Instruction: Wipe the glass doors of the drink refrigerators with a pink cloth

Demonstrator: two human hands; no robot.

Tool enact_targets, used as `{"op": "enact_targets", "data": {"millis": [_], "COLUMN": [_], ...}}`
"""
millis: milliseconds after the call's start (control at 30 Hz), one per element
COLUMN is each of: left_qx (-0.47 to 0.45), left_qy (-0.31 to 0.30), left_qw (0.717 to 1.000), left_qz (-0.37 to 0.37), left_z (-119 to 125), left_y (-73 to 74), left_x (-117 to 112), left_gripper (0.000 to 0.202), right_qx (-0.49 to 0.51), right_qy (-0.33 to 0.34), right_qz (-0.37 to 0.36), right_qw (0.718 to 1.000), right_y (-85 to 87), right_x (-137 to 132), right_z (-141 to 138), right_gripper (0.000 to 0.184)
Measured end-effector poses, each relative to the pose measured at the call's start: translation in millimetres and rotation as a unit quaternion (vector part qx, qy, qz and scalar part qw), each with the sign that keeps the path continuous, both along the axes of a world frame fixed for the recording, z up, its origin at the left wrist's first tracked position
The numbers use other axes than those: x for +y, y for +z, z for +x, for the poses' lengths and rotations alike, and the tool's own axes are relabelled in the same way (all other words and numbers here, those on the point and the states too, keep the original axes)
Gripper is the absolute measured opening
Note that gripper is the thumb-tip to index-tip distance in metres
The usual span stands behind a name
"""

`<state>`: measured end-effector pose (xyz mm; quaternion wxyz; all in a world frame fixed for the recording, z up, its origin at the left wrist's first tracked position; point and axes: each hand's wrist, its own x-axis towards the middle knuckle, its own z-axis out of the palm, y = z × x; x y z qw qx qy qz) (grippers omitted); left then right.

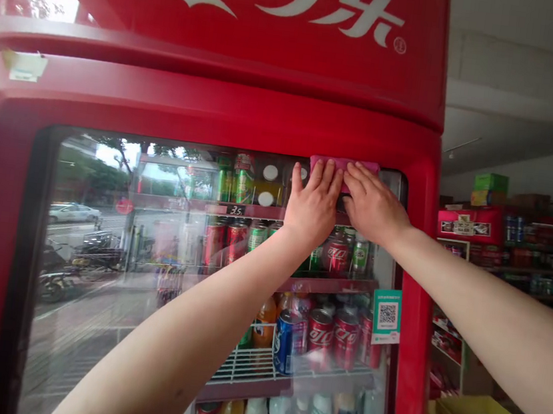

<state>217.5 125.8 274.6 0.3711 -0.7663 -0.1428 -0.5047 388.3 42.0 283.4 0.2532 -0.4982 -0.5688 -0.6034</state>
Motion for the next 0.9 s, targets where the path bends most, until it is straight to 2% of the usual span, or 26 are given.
{"op": "enact_targets", "data": {"millis": [200, 333, 433, 600, 667, 733, 900], "left_qx": [0.029, 0.034, 0.034, 0.041, 0.042, 0.049, 0.079], "left_qy": [-0.029, -0.038, -0.040, -0.048, -0.049, -0.048, -0.035], "left_qw": [0.999, 0.999, 0.999, 0.998, 0.998, 0.998, 0.996], "left_qz": [0.011, 0.006, -0.001, 0.002, 0.002, 0.006, 0.007], "left_z": [61, 93, 100, 93, 91, 92, 90], "left_y": [4.2, 7.1, 10.3, 11.5, 4.2, -9.5, -57.1], "left_x": [-29, -42, -44, -46, -48, -49, -46], "left_gripper": [0.064, 0.063, 0.062, 0.058, 0.058, 0.058, 0.060], "right_qx": [0.036, 0.059, 0.069, 0.099, 0.114, 0.115, 0.105], "right_qy": [-0.055, -0.076, -0.084, -0.113, -0.128, -0.140, -0.134], "right_qz": [0.020, 0.044, 0.052, 0.059, 0.055, 0.053, 0.062], "right_qw": [0.998, 0.994, 0.993, 0.987, 0.984, 0.982, 0.983], "right_y": [-4.5, -6.0, -1.7, 3.3, -3.7, -18.3, -74.1], "right_x": [-28, -36, -35, -36, -38, -40, -40], "right_z": [52, 69, 68, 52, 47, 45, 48], "right_gripper": [0.057, 0.052, 0.045, 0.038, 0.035, 0.033, 0.036]}}
